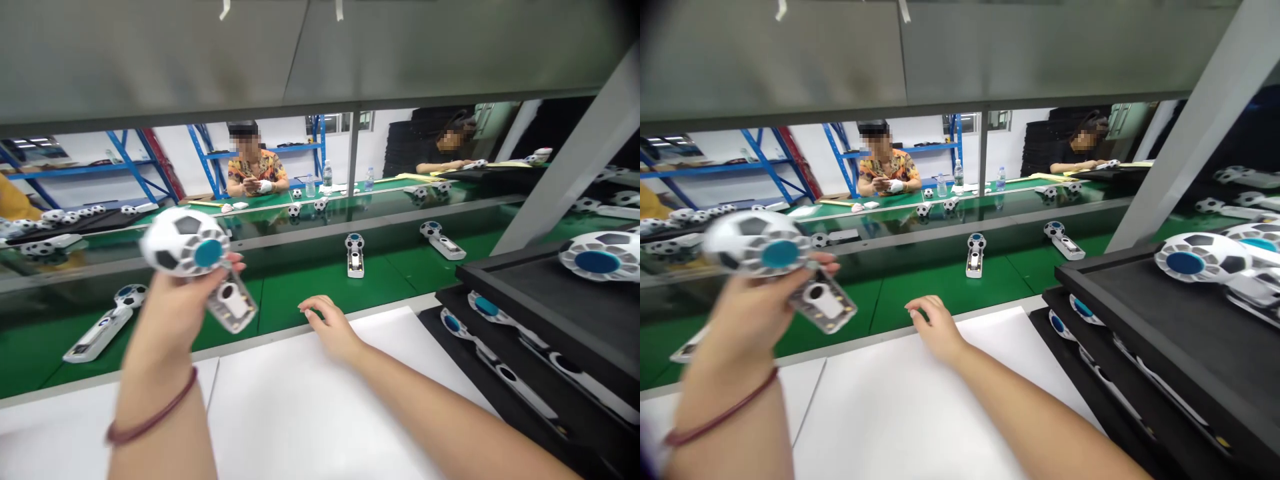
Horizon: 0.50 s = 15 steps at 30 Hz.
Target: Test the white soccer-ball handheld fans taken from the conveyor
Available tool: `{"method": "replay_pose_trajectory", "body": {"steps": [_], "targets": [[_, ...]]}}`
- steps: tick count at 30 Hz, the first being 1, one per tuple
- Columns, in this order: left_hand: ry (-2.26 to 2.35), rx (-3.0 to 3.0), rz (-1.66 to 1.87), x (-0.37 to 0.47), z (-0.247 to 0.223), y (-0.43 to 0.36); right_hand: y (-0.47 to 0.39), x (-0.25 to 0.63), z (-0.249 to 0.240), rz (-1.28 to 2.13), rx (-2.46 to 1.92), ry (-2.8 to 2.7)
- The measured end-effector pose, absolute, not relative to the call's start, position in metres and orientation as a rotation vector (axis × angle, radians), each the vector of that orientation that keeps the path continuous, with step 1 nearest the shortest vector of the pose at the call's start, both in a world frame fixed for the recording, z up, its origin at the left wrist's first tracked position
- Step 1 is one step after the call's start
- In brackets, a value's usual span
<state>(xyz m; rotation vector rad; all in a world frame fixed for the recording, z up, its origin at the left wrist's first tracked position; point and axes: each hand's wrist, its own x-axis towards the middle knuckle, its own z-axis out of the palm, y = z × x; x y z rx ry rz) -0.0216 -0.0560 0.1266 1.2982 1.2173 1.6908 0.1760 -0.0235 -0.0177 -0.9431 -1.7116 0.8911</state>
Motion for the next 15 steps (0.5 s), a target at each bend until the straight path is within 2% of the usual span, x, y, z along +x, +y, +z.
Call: {"method": "replay_pose_trajectory", "body": {"steps": [2, 8, 15], "targets": [[1.204, 1.351, 1.552, -0.012, 0.105, -0.029, -0.022, 0.175, -0.018, 0.892, -0.95, -1.713], [1.741, 1.679, 1.128, -0.002, 0.034, 0.031, -0.019, 0.174, -0.021, 0.961, -0.989, -1.673], [2.148, 1.81, 0.82, -0.011, 0.029, 0.03, -0.02, 0.171, -0.024, 1.034, -1.014, -1.638]]}}
